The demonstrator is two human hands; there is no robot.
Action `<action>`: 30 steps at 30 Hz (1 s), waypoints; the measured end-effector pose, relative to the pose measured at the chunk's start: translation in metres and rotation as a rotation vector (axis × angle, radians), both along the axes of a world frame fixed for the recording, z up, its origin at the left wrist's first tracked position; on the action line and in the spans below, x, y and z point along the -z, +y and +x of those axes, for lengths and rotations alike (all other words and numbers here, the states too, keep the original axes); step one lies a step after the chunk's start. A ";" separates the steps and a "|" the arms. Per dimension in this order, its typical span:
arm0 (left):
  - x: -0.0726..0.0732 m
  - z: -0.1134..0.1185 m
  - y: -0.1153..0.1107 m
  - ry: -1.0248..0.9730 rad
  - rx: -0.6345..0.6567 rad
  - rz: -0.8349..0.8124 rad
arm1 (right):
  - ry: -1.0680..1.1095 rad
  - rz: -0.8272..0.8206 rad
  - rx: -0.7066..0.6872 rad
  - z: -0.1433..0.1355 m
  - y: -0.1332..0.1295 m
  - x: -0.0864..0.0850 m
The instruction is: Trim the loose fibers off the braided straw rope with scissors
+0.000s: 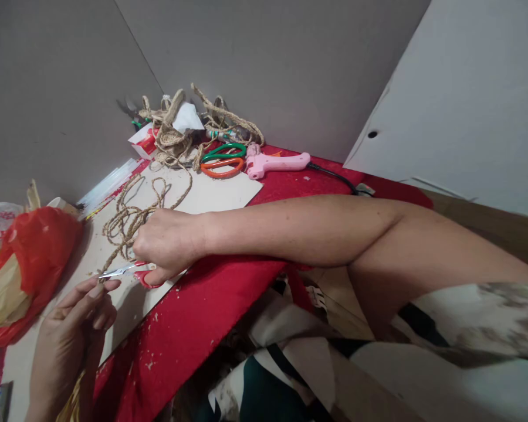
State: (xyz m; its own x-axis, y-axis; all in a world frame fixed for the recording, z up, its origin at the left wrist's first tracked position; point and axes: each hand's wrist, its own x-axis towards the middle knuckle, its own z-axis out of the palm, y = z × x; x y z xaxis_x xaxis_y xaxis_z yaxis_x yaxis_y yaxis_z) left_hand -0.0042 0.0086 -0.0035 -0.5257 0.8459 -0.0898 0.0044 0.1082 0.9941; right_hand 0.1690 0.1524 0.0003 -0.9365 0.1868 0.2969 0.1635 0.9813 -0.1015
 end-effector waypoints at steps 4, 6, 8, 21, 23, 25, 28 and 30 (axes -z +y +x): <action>0.001 -0.001 0.001 -0.020 0.012 0.010 | 0.003 -0.032 -0.023 0.000 0.001 -0.002; -0.001 -0.001 0.002 -0.023 0.000 0.007 | 0.001 -0.059 -0.028 0.001 0.002 -0.002; -0.002 0.001 0.002 -0.027 -0.008 0.005 | 0.011 -0.098 -0.038 0.001 0.004 -0.001; -0.002 0.003 0.002 -0.024 -0.019 0.005 | 0.001 -0.184 -0.044 0.000 0.005 -0.001; -0.001 0.003 0.002 -0.024 -0.014 0.002 | 0.002 -0.178 -0.045 0.000 0.005 -0.002; 0.000 0.003 0.003 -0.030 0.001 0.005 | 0.013 -0.180 -0.049 0.001 0.005 -0.002; 0.000 0.004 0.003 -0.019 0.007 0.011 | 0.029 -0.188 -0.036 0.002 0.004 -0.002; 0.000 0.005 0.003 0.001 -0.008 0.006 | 0.039 -0.190 -0.022 0.002 0.003 -0.002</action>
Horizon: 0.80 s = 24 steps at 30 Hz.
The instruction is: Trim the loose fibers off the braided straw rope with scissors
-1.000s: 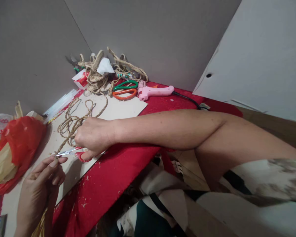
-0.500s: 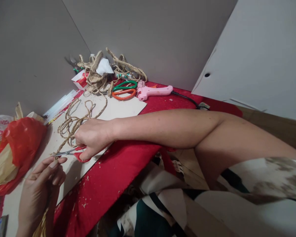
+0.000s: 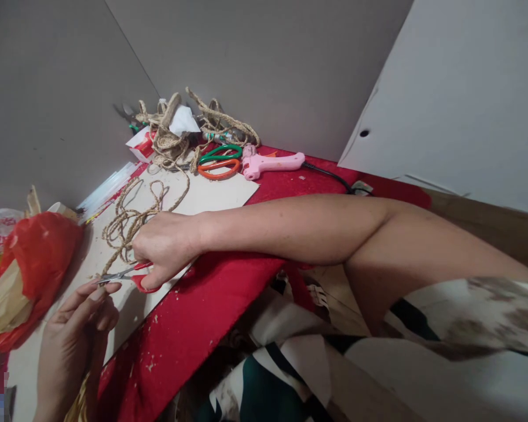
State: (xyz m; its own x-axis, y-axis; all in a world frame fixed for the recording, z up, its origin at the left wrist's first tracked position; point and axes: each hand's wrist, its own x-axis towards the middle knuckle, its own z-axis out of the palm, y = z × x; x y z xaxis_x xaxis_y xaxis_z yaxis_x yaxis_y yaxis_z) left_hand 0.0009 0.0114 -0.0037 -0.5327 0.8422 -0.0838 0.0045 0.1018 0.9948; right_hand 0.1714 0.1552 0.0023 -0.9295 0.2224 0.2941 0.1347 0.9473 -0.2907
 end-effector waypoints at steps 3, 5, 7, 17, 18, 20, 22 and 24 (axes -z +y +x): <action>0.000 0.000 -0.001 0.014 -0.018 -0.011 | 0.021 0.004 0.013 0.000 -0.001 0.000; -0.001 0.000 -0.001 0.012 -0.027 -0.006 | 0.028 -0.007 0.004 0.000 -0.001 0.000; -0.001 0.000 -0.001 0.003 -0.039 0.003 | 0.023 -0.025 -0.007 -0.001 -0.002 0.000; -0.004 -0.001 0.000 -0.066 -0.015 0.051 | 0.151 -0.149 0.009 -0.004 0.001 0.005; -0.005 -0.001 0.000 -0.075 -0.013 0.048 | 0.204 -0.218 0.009 -0.006 0.002 0.007; -0.007 0.000 0.000 -0.090 -0.011 0.042 | 0.309 -0.419 -0.009 -0.010 0.004 0.011; -0.007 0.002 0.001 -0.096 -0.015 0.041 | 0.361 -0.709 -0.060 -0.015 0.005 0.015; -0.006 0.005 0.002 -0.105 -0.025 0.031 | 0.347 -1.036 -0.115 -0.020 0.005 0.018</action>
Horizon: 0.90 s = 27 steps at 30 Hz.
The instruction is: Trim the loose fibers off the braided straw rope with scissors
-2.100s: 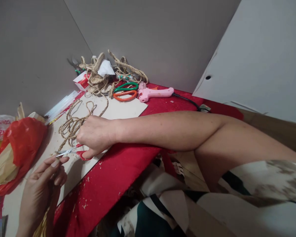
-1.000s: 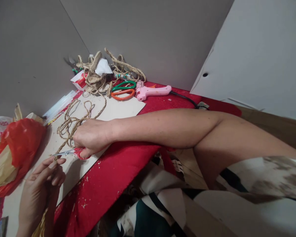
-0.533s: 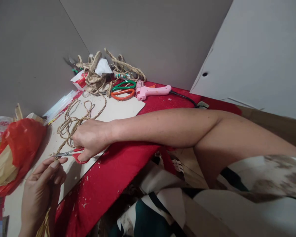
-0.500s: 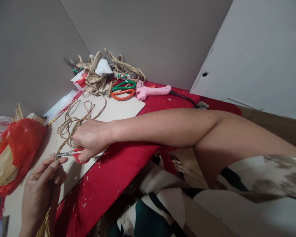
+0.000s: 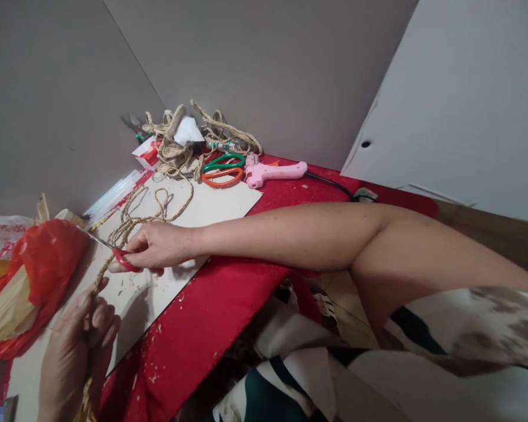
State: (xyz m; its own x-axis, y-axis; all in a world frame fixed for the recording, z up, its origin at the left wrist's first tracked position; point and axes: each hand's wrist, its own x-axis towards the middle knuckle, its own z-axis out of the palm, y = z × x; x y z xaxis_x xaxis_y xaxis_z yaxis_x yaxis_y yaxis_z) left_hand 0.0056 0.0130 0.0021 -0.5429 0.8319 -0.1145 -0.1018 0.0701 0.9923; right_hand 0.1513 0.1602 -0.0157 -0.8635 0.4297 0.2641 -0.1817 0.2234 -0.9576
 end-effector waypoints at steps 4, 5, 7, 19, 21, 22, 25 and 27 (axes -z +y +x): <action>0.004 0.003 -0.001 0.001 -0.008 -0.068 | 0.019 -0.416 -0.150 -0.005 -0.001 0.000; 0.006 0.003 -0.002 0.013 0.001 -0.085 | 0.047 -0.489 -0.170 -0.005 0.000 -0.001; 0.009 0.004 -0.004 0.059 0.019 -0.121 | 0.125 -0.642 -0.201 -0.005 0.000 -0.003; 0.014 0.030 -0.012 0.549 0.045 -0.129 | 0.404 -0.930 -0.092 0.003 -0.009 -0.021; 0.014 0.033 -0.013 0.616 0.019 -0.095 | 0.415 -0.902 -0.053 0.001 -0.006 -0.022; 0.014 0.033 -0.014 0.611 0.021 -0.094 | 0.412 -0.892 -0.038 0.000 -0.004 -0.022; 0.013 0.030 -0.014 0.473 0.077 -0.122 | 0.393 -0.856 -0.036 -0.001 0.000 -0.020; 0.011 0.028 -0.013 0.311 0.145 -0.141 | 0.390 -0.807 -0.039 0.000 0.002 -0.020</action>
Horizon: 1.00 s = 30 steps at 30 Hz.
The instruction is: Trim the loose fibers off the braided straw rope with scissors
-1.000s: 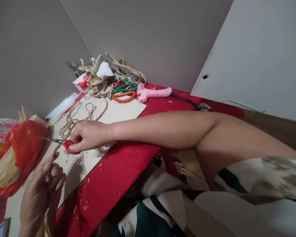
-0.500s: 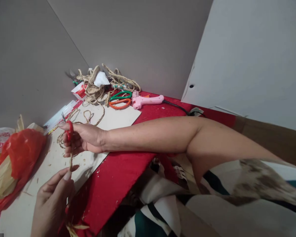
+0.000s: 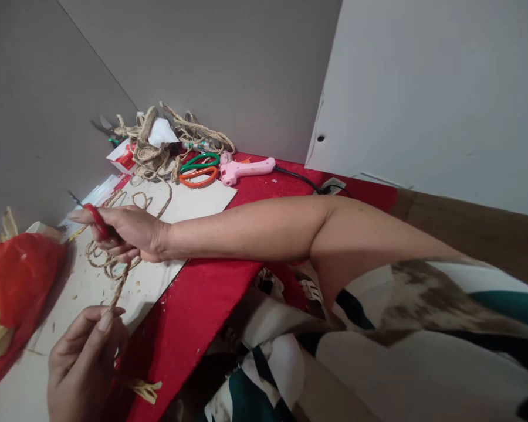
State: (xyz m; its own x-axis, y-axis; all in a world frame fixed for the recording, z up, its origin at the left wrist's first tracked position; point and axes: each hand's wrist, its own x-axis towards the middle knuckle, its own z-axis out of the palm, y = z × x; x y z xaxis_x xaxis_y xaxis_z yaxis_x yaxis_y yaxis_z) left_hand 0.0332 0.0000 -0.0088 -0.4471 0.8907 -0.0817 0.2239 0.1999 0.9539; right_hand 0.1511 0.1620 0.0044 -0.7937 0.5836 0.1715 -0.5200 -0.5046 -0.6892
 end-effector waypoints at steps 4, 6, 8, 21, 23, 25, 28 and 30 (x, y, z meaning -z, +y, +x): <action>-0.005 0.000 0.004 -0.224 0.044 -0.057 | 0.003 0.102 0.072 0.004 0.003 -0.001; -0.007 0.001 0.005 -0.261 0.016 -0.064 | -0.020 0.160 0.094 0.007 0.006 -0.002; -0.007 0.001 0.006 -0.270 -0.016 -0.048 | -0.104 0.228 0.104 0.009 0.010 -0.001; -0.008 -0.027 0.011 -0.176 -0.245 0.242 | -0.246 0.381 0.499 0.026 0.014 -0.019; -0.006 -0.028 0.011 -0.116 -0.253 0.267 | -0.182 0.419 0.310 0.029 0.003 -0.020; -0.005 -0.028 0.010 -0.022 -0.278 0.269 | -0.208 0.449 -0.033 0.030 -0.011 -0.018; -0.004 -0.025 0.008 0.149 -0.373 0.247 | -0.255 0.429 -0.477 0.029 -0.029 -0.010; -0.004 -0.022 0.005 0.232 -0.395 0.273 | -0.262 0.402 -0.640 0.026 -0.037 -0.003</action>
State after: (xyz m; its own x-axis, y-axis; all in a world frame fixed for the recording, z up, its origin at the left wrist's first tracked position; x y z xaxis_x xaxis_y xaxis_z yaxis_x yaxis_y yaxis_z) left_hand 0.0108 0.0055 -0.0050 -0.7313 0.6262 0.2703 0.3931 0.0631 0.9173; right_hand 0.1772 0.1251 0.0079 -0.9973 -0.0656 0.0334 -0.0094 -0.3374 -0.9413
